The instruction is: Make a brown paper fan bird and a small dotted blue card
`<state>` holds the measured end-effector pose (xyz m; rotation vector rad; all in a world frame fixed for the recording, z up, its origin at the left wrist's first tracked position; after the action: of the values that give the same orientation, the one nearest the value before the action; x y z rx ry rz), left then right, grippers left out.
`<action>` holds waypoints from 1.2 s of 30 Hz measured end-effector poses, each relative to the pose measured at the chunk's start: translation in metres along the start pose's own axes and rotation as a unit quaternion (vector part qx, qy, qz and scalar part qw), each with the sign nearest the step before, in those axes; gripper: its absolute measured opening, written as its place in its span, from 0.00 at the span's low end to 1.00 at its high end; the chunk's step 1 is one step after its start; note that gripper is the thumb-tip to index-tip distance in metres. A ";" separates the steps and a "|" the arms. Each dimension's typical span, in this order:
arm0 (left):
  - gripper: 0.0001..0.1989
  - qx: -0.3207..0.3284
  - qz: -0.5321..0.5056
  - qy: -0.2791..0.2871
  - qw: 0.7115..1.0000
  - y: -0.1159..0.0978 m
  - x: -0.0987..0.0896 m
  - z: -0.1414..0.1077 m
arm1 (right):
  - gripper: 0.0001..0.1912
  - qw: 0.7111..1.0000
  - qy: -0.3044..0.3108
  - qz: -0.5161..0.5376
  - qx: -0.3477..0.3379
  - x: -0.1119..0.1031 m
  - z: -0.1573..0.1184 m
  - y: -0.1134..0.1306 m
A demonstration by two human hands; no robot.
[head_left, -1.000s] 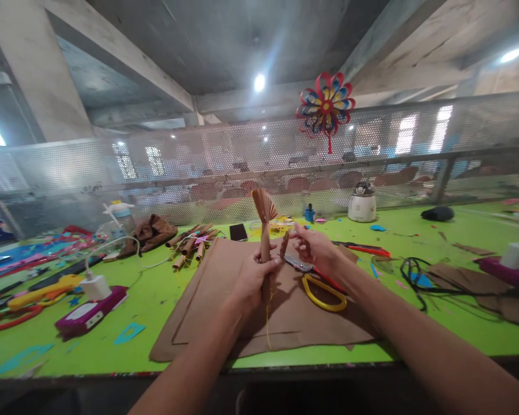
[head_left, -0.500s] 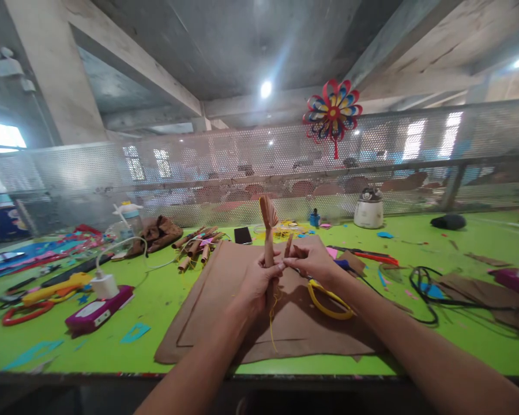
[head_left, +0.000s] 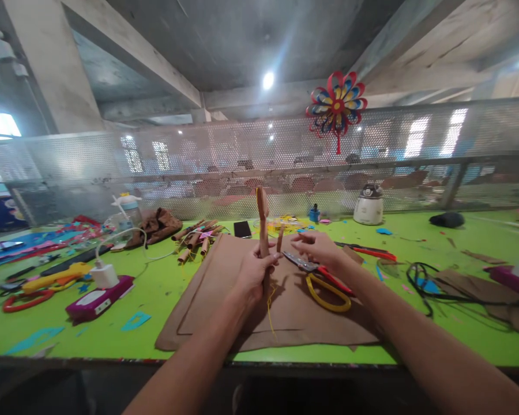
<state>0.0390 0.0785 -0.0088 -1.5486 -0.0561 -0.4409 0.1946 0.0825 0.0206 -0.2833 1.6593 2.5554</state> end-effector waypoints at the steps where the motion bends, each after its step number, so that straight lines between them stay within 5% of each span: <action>1: 0.18 0.004 -0.005 -0.016 1.000 -0.002 -0.004 0.001 | 0.10 1.000 -0.021 -0.005 0.013 -0.011 0.003 -0.005; 4: 0.16 0.019 -0.034 -0.052 0.998 -0.010 -0.016 0.004 | 0.10 0.999 -0.032 -0.001 0.032 -0.022 0.008 -0.017; 8: 0.14 0.001 -0.054 -0.062 0.997 -0.007 -0.023 0.009 | 0.10 0.996 0.040 0.041 0.062 0.011 0.002 -0.030; 17: 0.17 -0.027 -0.043 0.004 0.999 0.003 -0.009 0.008 | 0.20 0.943 0.079 0.284 0.151 0.057 -0.020 -0.019; 22: 0.14 -0.033 -0.082 0.124 0.988 0.006 0.021 0.000 | 0.23 0.939 0.109 0.297 0.135 0.071 -0.023 -0.010; 27: 0.12 -0.046 -0.083 0.114 0.989 0.015 0.023 0.002 | 0.25 0.944 0.079 0.300 0.110 0.083 -0.026 -0.008; 29: 0.12 -0.063 -0.094 0.088 0.990 0.017 0.016 0.005 | 0.26 0.959 0.093 0.253 0.090 0.081 -0.024 -0.005; 32: 0.12 -0.045 -0.112 0.025 0.992 0.008 -0.003 0.009 | 0.24 0.996 0.087 -0.009 0.034 0.049 -0.011 -0.005; 33: 0.12 -0.033 -0.117 0.005 0.993 0.004 -0.009 0.010 | 0.23 0.989 0.066 -0.130 0.013 0.030 -0.006 -0.004; 36: 0.12 -0.025 -0.116 -0.029 0.993 -0.003 -0.018 0.011 | 0.21 0.965 0.048 -0.257 0.020 -0.015 -0.001 -0.011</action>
<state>0.0239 0.0941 -0.0114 -1.6110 -0.2735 -0.5847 0.2117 0.0865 0.0130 -0.7367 1.4250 2.1459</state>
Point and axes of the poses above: each hand's wrist, its own z-axis towards the middle knuckle, its own x-axis out of the palm, y = z × x, the point moved 10 cm from there along z, towards the middle knuckle, and after that the axes turned 7 degrees about -x, right-handed, at the moved point
